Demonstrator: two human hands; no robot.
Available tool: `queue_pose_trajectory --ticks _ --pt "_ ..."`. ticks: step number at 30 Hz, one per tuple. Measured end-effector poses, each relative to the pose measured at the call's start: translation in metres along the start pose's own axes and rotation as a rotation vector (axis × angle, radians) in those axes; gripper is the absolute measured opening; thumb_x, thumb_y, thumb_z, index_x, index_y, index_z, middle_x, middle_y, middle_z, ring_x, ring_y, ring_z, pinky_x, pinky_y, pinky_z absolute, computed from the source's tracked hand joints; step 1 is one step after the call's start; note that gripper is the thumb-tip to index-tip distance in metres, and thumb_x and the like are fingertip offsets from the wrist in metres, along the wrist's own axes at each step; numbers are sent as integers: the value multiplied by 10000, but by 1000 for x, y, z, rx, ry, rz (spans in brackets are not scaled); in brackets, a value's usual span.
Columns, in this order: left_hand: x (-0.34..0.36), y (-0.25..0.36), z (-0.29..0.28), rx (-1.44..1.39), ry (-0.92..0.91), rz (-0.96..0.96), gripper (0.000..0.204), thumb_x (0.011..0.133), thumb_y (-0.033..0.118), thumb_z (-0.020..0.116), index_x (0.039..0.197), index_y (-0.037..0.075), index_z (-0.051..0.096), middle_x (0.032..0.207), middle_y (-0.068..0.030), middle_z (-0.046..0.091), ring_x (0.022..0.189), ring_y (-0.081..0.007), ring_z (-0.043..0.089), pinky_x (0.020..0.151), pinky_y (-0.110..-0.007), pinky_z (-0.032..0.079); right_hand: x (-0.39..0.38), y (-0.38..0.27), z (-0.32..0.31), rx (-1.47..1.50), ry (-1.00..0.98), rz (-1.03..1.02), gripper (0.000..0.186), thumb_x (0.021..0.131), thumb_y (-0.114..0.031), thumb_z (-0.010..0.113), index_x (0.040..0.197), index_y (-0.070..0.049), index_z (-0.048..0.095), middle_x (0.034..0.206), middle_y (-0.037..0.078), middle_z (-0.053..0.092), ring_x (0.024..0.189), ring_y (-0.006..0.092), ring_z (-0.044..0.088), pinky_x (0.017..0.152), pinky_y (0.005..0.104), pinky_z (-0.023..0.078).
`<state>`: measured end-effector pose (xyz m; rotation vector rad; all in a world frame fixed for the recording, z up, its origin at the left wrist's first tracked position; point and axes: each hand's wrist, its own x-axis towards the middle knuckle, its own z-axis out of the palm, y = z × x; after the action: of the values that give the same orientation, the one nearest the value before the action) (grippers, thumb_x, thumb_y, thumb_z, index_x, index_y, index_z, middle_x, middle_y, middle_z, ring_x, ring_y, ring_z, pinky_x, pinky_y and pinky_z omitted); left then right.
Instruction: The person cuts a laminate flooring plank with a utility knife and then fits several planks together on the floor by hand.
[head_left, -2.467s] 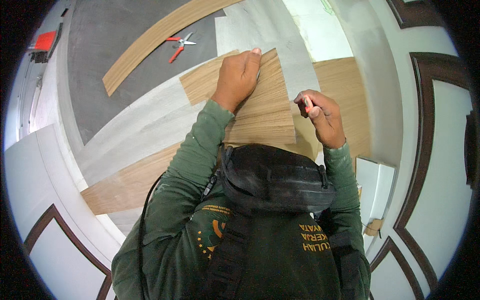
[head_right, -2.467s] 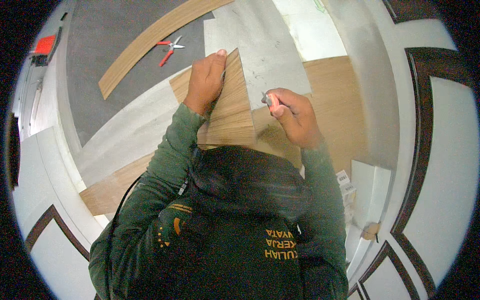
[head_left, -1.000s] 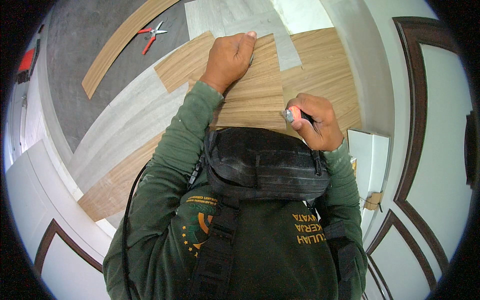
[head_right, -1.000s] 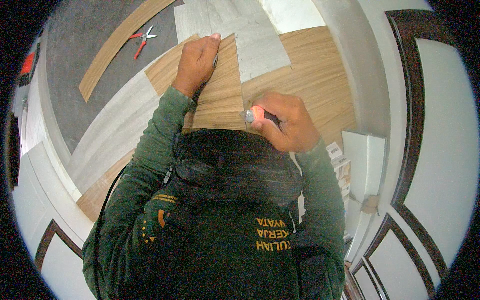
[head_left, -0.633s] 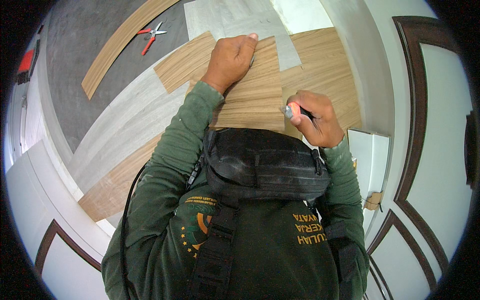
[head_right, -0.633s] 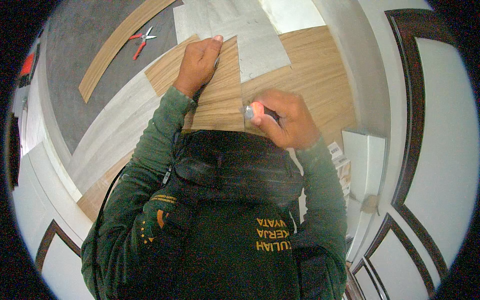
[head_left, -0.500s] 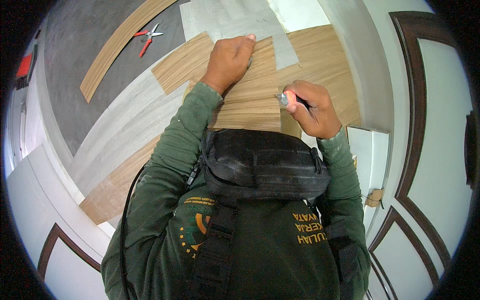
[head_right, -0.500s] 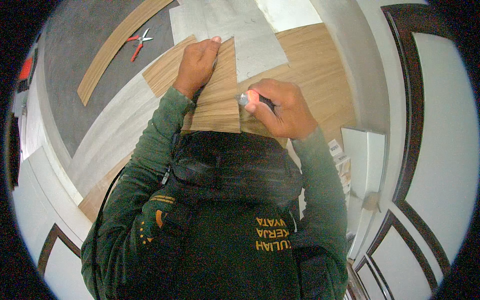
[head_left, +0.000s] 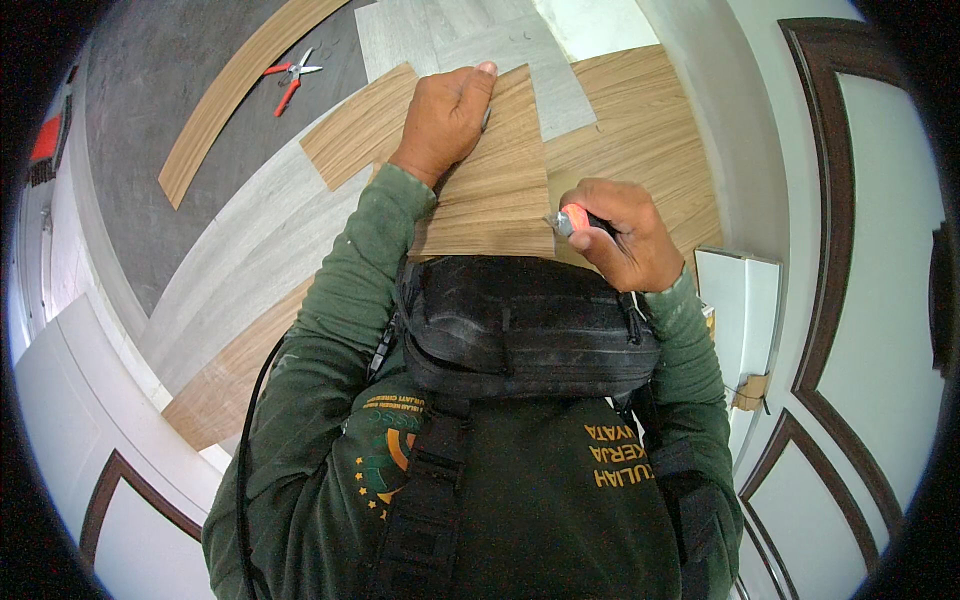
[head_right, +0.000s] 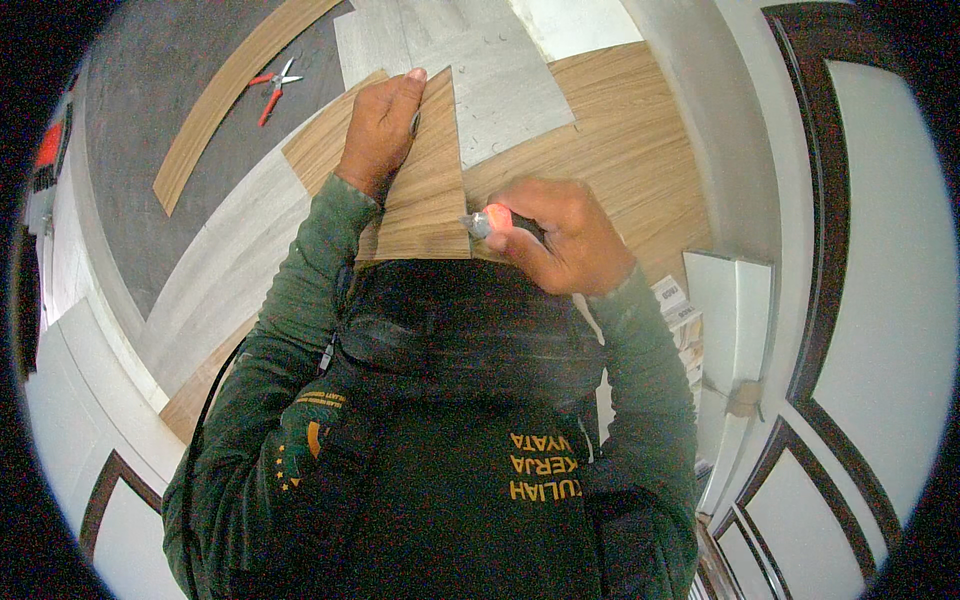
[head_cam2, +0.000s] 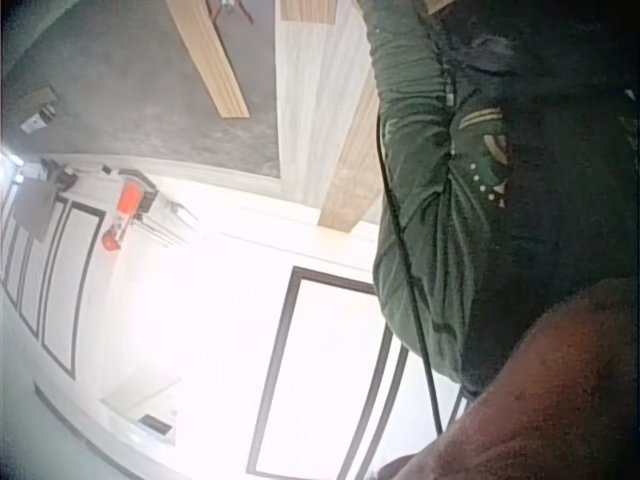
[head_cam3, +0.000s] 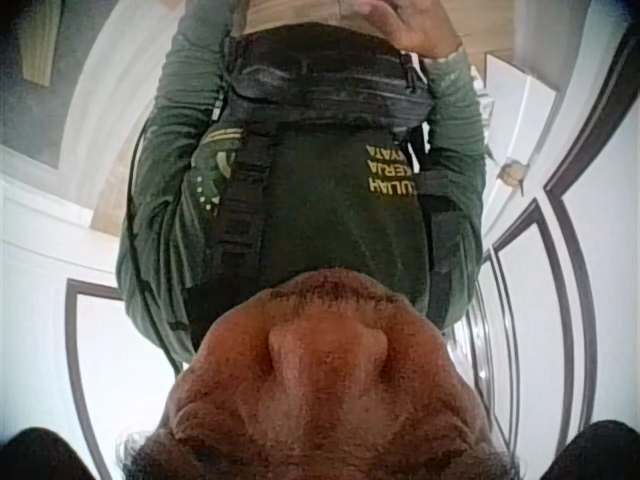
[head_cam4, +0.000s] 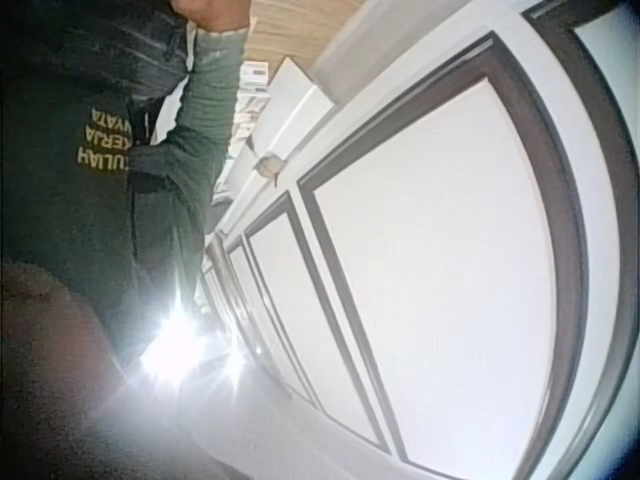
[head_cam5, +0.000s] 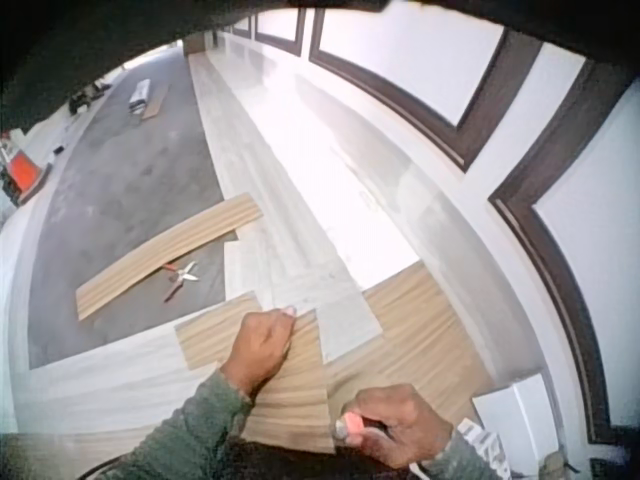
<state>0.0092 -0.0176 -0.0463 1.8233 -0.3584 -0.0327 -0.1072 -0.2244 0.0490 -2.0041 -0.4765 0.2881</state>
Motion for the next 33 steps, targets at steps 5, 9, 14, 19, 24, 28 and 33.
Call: queue_pose_trajectory --ticks 5,9,14,19,24,28,33 --pt "0 -4 2 -15 39 20 515 1012 357 480 683 -21 595 528 -152 526 476 -243 457 506 -401 398 6 -3 2 -63 30 -16 238 859 -244 699 900 -19 635 766 162 603 682 357 599 603 399 461" --pt "0 -2 2 -1 44 10 515 1012 357 482 677 -17 597 520 -134 522 475 -226 459 502 -393 393 7 0 4 -73 63 -33 240 858 -254 705 896 -27 637 757 158 602 667 356 601 590 398 459" --pt "1 -4 1 31 45 34 509 1011 357 487 679 -13 600 507 -116 508 472 -204 463 492 -384 386 7 2 4 -86 71 -13 229 859 -251 703 893 -32 642 756 160 607 662 356 608 578 402 461" --pt "-1 -7 6 33 39 70 504 1009 347 500 670 -16 586 504 -130 498 461 -216 436 484 -392 374 8 9 9 -105 151 -70 234 867 -258 692 892 -29 649 769 166 618 660 349 612 579 402 469" --pt "-2 2 13 -15 1 -23 505 1007 342 501 663 -23 565 513 -160 476 461 -239 398 484 -402 366 10 17 4 -44 144 34 278 890 -289 663 897 -12 641 783 168 616 663 353 603 587 386 467" --pt "-1 -4 10 -32 -3 -17 502 1007 338 493 665 -25 560 520 -169 474 461 -250 399 485 -405 367 1 15 7 13 92 22 307 900 -315 660 891 -10 636 762 167 601 653 345 595 584 379 460" --pt "-3 2 11 -20 -42 -25 470 1014 296 501 688 -41 524 554 -113 454 533 -182 378 519 -384 357 7 16 4 -34 114 46 307 902 -318 659 891 -12 637 757 170 597 667 333 602 599 384 461"
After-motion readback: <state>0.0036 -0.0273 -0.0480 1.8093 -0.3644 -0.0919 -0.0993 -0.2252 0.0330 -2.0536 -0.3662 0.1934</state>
